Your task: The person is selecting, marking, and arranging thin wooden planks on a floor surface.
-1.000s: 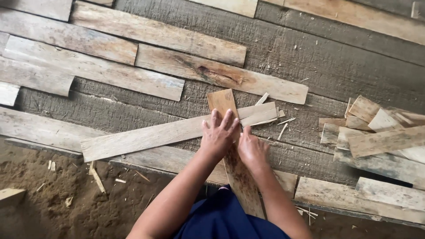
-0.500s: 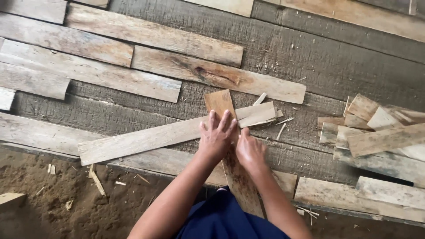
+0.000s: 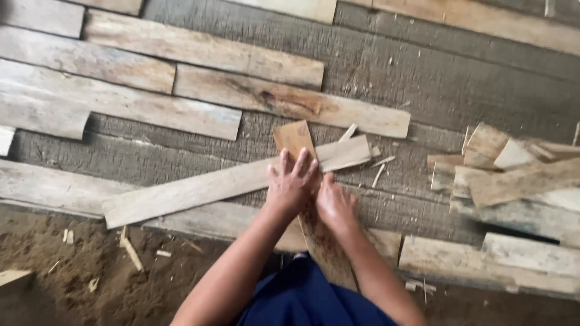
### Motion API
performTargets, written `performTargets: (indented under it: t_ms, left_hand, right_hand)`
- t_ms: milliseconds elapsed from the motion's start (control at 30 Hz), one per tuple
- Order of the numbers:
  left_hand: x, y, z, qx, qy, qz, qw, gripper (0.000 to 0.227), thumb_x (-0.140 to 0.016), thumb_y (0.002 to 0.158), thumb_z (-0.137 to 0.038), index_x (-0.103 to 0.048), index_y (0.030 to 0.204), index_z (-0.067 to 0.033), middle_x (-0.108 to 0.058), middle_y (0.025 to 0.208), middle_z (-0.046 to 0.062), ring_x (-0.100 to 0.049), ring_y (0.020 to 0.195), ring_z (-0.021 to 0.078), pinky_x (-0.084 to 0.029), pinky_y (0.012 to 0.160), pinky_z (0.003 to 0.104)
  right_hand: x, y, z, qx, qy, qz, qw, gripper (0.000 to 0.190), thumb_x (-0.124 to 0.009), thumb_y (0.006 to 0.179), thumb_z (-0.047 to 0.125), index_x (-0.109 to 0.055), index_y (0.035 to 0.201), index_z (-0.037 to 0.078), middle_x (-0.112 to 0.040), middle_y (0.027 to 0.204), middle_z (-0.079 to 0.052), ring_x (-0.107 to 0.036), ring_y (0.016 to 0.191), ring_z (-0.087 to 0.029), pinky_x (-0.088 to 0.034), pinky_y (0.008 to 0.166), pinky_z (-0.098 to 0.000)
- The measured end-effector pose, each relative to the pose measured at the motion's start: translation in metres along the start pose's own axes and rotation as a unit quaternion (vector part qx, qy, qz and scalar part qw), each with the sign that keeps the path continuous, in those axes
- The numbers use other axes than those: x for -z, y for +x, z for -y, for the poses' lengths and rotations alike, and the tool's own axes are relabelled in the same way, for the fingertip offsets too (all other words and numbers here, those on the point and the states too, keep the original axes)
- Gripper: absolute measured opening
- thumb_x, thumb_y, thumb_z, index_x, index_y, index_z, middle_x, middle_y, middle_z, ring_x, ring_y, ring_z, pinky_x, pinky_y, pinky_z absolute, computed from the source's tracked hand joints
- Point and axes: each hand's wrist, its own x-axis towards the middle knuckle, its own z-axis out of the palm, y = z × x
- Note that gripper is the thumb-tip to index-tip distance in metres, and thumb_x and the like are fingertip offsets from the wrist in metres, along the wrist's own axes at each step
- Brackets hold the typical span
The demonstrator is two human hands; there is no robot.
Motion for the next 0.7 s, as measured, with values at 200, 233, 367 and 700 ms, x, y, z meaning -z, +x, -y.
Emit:
performTargets:
  t_ms: [200,233,367,700]
  left_hand:
    - [-0.001,0.001,0.001,0.0,0.014,0.01,1.0,0.073,-0.073,0.087,-0.039,-0.045,0.153,-0.0252,-0.025,0.167,0.011,-0.019,0.146,0.0584,-0.039,0.098,0.079]
    - [-0.006,-0.005,-0.003,-0.004,0.011,0.014,1.0,0.073,-0.073,0.087,-0.039,-0.045,0.153,-0.0252,-0.025,0.167,0.011,-0.019,0.146,0.0584,-0.039,0.098,0.079]
    - [0.002,0.006,0.005,0.0,0.022,-0.013,1.0,0.076,-0.077,0.084,-0.038,-0.046,0.153,-0.0235,-0.027,0.166,0.013,-0.023,0.145,0.0579,-0.041,0.098,0.077]
    - [0.011,-0.005,-0.002,0.003,0.021,-0.01,1.0,0.074,-0.077,0.085,-0.039,-0.048,0.152,-0.0237,-0.03,0.165,0.01,-0.024,0.146,0.0545,-0.042,0.1,0.075]
  right_hand:
    - [-0.012,0.007,-0.011,0.01,-0.027,-0.012,1.0,0.042,-0.025,0.109,0.028,-0.038,0.14,0.003,-0.071,0.105,-0.029,-0.068,0.111,-0.048,-0.048,0.098,-0.0623]
    - [-0.015,-0.003,-0.014,0.005,-0.027,-0.01,1.0,0.042,-0.025,0.109,0.028,-0.038,0.14,0.003,-0.071,0.105,-0.029,-0.068,0.111,-0.048,-0.048,0.098,-0.0623]
    - [-0.003,0.001,-0.004,-0.004,0.012,-0.001,1.0,0.044,-0.024,0.109,0.028,-0.033,0.144,0.002,-0.07,0.108,-0.031,-0.066,0.113,-0.049,-0.043,0.102,-0.0646]
    - [-0.006,0.024,-0.03,-0.015,0.013,0.027,0.999,0.049,-0.029,0.105,0.041,-0.039,0.14,0.008,-0.072,0.106,-0.028,-0.067,0.111,-0.049,-0.044,0.099,-0.0661]
